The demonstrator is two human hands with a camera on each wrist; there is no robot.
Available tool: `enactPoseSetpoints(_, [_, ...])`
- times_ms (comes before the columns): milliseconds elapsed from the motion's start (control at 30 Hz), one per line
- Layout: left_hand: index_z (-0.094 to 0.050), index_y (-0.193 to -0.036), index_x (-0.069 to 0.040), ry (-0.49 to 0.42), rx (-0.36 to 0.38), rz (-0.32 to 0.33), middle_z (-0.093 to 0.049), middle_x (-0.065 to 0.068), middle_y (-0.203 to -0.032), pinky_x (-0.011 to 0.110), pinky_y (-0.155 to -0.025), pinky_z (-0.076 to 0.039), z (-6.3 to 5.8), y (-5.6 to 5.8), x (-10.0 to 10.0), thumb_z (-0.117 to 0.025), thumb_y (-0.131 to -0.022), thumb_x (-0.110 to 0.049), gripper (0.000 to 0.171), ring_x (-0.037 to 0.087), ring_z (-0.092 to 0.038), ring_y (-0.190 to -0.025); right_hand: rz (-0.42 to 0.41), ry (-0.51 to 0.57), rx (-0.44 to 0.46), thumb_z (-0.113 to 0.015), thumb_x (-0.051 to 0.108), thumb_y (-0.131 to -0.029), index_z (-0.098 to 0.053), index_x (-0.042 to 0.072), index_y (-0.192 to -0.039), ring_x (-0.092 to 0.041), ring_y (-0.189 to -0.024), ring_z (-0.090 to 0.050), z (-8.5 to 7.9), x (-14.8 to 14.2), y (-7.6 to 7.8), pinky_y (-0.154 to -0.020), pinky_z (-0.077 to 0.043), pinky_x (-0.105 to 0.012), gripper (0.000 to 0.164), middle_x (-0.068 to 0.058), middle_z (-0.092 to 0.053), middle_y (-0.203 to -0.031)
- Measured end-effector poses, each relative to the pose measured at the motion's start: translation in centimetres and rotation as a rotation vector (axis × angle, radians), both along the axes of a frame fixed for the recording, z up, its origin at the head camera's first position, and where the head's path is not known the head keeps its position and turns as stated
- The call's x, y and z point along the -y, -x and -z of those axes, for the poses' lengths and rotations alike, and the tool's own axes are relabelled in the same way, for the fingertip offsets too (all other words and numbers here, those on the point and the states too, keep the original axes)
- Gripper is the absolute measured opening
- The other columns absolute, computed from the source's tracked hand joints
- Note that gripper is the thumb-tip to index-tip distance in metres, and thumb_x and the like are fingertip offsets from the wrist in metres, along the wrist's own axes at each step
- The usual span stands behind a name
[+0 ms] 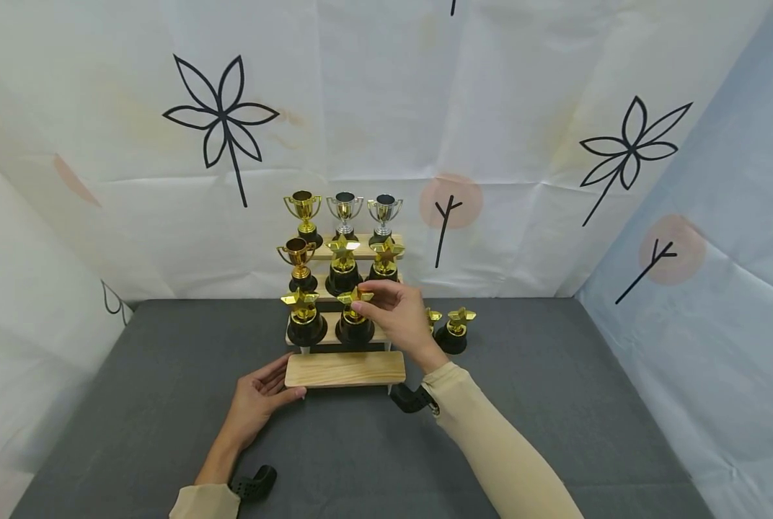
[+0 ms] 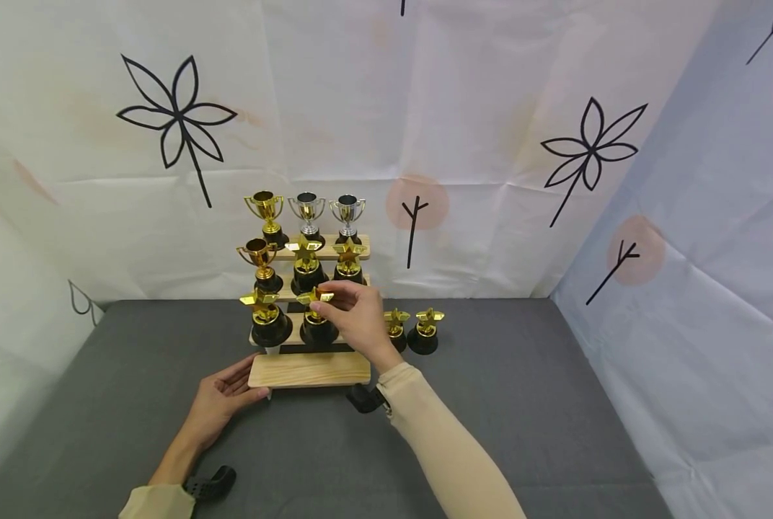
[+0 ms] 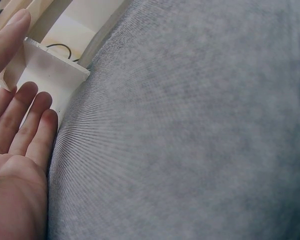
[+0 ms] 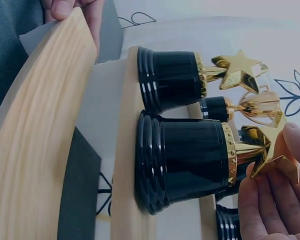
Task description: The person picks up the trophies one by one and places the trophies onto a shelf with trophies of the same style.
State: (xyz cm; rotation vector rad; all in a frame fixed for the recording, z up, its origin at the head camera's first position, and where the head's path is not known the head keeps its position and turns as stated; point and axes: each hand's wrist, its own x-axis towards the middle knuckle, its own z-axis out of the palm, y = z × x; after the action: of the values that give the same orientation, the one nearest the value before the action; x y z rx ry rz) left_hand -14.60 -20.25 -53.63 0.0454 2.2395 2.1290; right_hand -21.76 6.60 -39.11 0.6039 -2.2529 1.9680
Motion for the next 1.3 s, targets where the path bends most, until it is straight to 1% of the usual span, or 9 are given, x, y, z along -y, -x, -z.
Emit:
enactPoseSetpoints(167, [-0.046, -0.149, 0.004, -0.006, -0.008, 0.000, -0.047, 0.023, -0.150, 0.019, -0.101, -0.049, 0.1, 0.2, 0.0, -0.086, -0.082, -0.009, 0.079, 0.001, -0.056, -0.123, 0.015, -0.011, 0.014, -0.076, -0.003, -0.090, -0.069, -0.010, -0.119, -0.034, -0.102, -0.069, 0.3, 0.5, 0.2, -0.091, -0.060, -0.036, 0.031, -0.023, -0.068, -0.118])
enactPoseSetpoints(300, [-0.045, -0.149, 0.005, -0.011, -0.014, 0.000, -0.047, 0.023, -0.150, 0.018, -0.101, -0.049, 0.2, 0.3, 0.0, -0.086, -0.082, -0.007, 0.079, -0.001, -0.055, -0.122, 0.000, 0.011, 0.013, -0.076, -0.003, -0.089, -0.069, -0.010, -0.120, -0.036, -0.104, -0.068, 0.6, 0.7, 0.4, -0.091, -0.060, -0.037, 0.033, -0.025, -0.068, -0.119])
enactPoseSetpoints(500, [-0.046, -0.149, 0.005, 0.000, -0.016, -0.005, -0.048, 0.023, -0.149, 0.017, -0.100, -0.050, 0.1, 0.3, 0.1, -0.086, -0.082, -0.007, 0.079, -0.002, -0.056, -0.121, -0.021, 0.046, 0.001, -0.077, 0.000, -0.089, -0.070, -0.007, -0.118, -0.031, -0.100, -0.069, 0.8, 1.0, 0.5, -0.088, -0.061, -0.032, 0.031, -0.021, -0.069, -0.117])
enactPoseSetpoints(667, [-0.045, -0.149, 0.005, 0.001, -0.001, -0.008, -0.047, 0.023, -0.150, 0.017, -0.100, -0.050, 0.1, 0.3, 0.1, -0.086, -0.082, -0.008, 0.079, -0.002, -0.056, -0.120, -0.016, 0.047, -0.014, -0.078, 0.000, -0.089, -0.071, -0.006, -0.117, -0.028, -0.099, -0.070, 0.9, 1.2, 0.5, -0.088, -0.061, -0.032, 0.029, -0.018, -0.070, -0.115])
enactPoseSetpoints(1033, [-0.044, -0.149, 0.006, -0.004, -0.008, -0.006, -0.047, 0.024, -0.150, 0.017, -0.100, -0.049, 0.1, 0.1, 0.1, -0.085, -0.083, -0.006, 0.078, -0.002, -0.056, -0.120, -0.036, 0.063, -0.012, -0.077, 0.000, -0.090, -0.070, -0.006, -0.117, -0.029, -0.101, -0.069, 1.1, 1.4, 0.4, -0.090, -0.060, -0.033, 0.029, -0.019, -0.069, -0.115])
enactPoseSetpoints(1167, [-0.045, -0.149, 0.005, 0.003, -0.010, -0.004, -0.047, 0.024, -0.150, 0.017, -0.101, -0.049, 0.1, 0.1, 0.1, -0.085, -0.083, -0.006, 0.078, -0.002, -0.055, -0.120, -0.042, 0.066, -0.009, -0.078, 0.000, -0.089, -0.070, -0.006, -0.118, -0.028, -0.102, -0.069, 1.1, 1.3, 0.4, -0.091, -0.060, -0.033, 0.031, -0.018, -0.069, -0.115])
enactPoseSetpoints(1300, [-0.045, -0.149, 0.005, 0.004, -0.013, -0.002, -0.047, 0.024, -0.150, 0.017, -0.101, -0.049, 0.1, 0.1, 0.0, -0.085, -0.083, -0.007, 0.079, -0.001, -0.055, -0.121, -0.042, 0.069, -0.001, -0.078, -0.001, -0.089, -0.068, -0.008, -0.121, -0.028, -0.103, -0.069, 1.0, 1.2, 0.4, -0.091, -0.060, -0.032, 0.034, -0.019, -0.069, -0.116])
